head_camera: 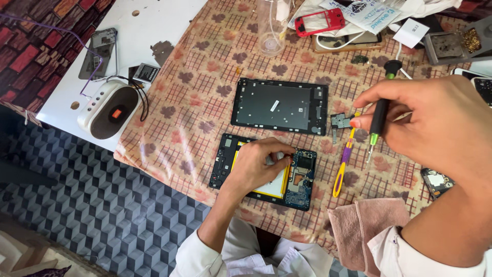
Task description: The person uses a screwdriver to remove screws from a metal bracket on the motherboard of a disassembled tablet. They then lift the bracket and set it aside on the table.
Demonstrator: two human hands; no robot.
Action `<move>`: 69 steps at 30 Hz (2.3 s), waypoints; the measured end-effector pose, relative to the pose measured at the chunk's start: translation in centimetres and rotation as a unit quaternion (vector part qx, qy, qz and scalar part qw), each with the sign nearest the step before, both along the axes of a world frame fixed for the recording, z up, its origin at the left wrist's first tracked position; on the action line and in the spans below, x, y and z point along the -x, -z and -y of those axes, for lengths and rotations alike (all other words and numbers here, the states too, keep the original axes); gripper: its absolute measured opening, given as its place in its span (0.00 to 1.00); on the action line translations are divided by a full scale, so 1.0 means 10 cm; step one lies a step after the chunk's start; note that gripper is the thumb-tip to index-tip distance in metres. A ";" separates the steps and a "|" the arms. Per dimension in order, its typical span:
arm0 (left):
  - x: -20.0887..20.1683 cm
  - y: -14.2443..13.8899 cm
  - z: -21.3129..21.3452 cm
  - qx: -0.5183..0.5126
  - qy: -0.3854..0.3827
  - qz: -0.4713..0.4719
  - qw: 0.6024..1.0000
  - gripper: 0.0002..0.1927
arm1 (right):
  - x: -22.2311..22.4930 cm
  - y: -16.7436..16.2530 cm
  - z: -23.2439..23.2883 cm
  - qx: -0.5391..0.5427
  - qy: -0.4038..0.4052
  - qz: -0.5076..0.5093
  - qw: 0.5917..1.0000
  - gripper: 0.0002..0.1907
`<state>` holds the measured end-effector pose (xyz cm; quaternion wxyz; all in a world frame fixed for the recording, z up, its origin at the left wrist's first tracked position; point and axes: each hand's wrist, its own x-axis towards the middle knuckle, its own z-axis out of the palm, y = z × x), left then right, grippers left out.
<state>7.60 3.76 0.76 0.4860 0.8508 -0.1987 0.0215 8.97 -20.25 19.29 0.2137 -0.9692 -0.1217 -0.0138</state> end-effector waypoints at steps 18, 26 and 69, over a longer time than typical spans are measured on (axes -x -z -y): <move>0.01 0.01 -0.01 0.028 -0.006 0.006 1.000 0.07 | -0.03 -0.10 -0.38 0.161 0.037 -0.224 0.961 0.12; 0.01 -0.04 0.00 -0.001 0.003 -0.021 1.000 0.11 | -0.10 0.06 -0.46 0.132 -0.007 -0.250 0.959 0.14; -0.05 0.11 0.04 0.015 -0.060 -0.039 0.997 0.09 | -0.85 1.33 -0.55 -0.028 -0.184 -0.439 0.879 0.15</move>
